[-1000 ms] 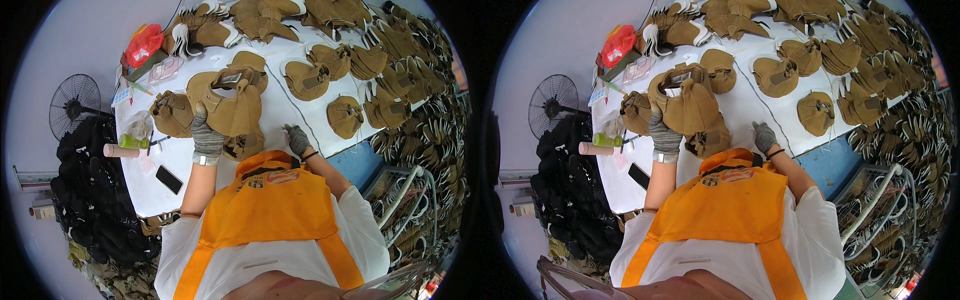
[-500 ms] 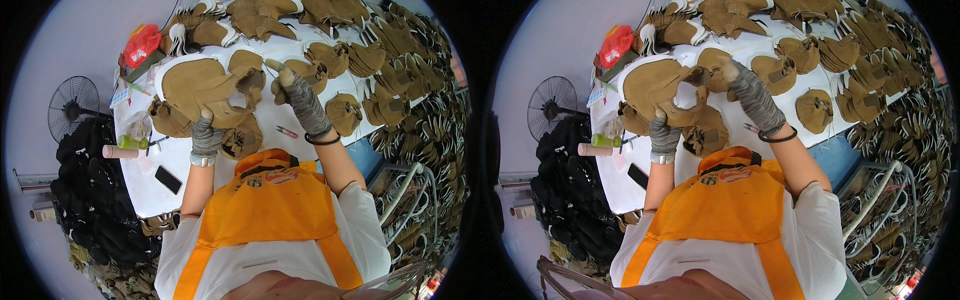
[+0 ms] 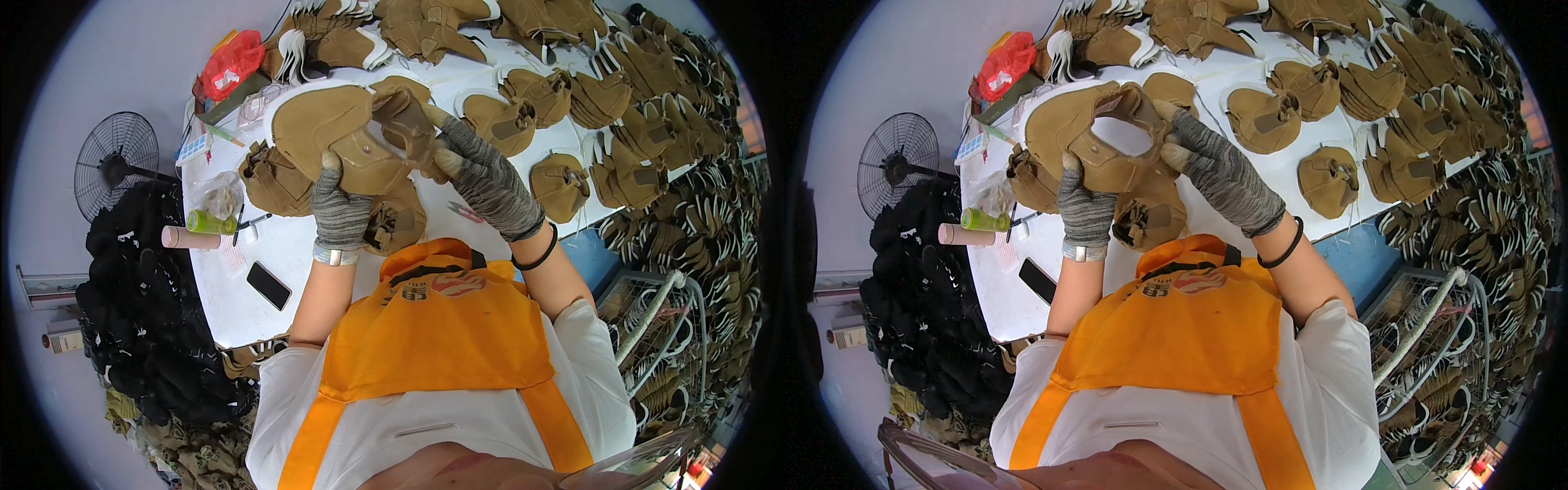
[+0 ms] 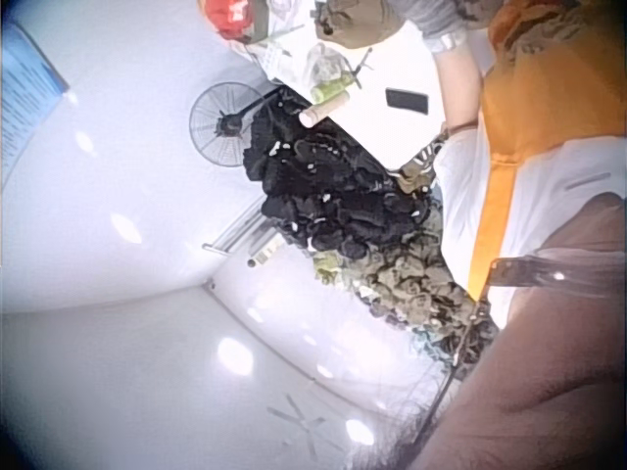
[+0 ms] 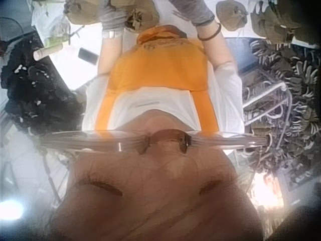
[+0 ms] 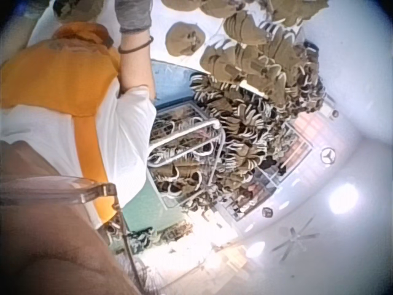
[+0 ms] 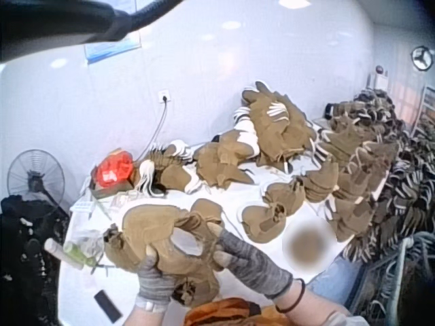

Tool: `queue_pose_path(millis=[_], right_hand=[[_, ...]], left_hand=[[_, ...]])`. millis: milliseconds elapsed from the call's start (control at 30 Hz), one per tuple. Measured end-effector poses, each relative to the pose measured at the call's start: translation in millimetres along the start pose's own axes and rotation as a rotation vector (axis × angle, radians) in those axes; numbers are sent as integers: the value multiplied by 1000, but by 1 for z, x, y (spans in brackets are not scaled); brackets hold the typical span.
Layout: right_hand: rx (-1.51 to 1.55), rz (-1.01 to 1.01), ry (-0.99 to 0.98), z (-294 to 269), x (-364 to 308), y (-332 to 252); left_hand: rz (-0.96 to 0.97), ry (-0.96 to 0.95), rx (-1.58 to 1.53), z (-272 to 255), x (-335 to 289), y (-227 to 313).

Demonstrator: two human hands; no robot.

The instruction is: The person uses a pair of pliers to pull and trim the inner edges of brown boot uppers at a workbench, then stacks the completed pieces together.

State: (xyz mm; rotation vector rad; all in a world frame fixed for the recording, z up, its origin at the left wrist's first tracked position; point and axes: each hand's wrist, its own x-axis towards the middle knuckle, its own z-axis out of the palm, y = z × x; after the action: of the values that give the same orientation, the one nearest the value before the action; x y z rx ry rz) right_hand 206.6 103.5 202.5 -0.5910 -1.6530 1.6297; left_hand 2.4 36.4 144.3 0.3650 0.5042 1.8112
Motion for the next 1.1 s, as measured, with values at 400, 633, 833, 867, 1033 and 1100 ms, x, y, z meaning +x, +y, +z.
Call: queue_pose_path(millis=[400,633,833,867,1033,1100], right_hand=[[-378,-285,22,-15,6,28],[94,-23,-46,-9,-12,10],[-52,-86,-16,-3,-17,2],[-126,-115,2,-2,-17,0],[-186,92,84,-7,-8,-16],[-135,104,107,-10,-7,-1]], left_hand=[[-195,-44,-163,32,-7,3],[21,-130,86,6,-10,19],[22,-103,99,-7,-4,24],[30,-123,155,-7,-4,25],[-34,-66,335,-15,-2,23],[-41,-70,190,-20,1,16]])
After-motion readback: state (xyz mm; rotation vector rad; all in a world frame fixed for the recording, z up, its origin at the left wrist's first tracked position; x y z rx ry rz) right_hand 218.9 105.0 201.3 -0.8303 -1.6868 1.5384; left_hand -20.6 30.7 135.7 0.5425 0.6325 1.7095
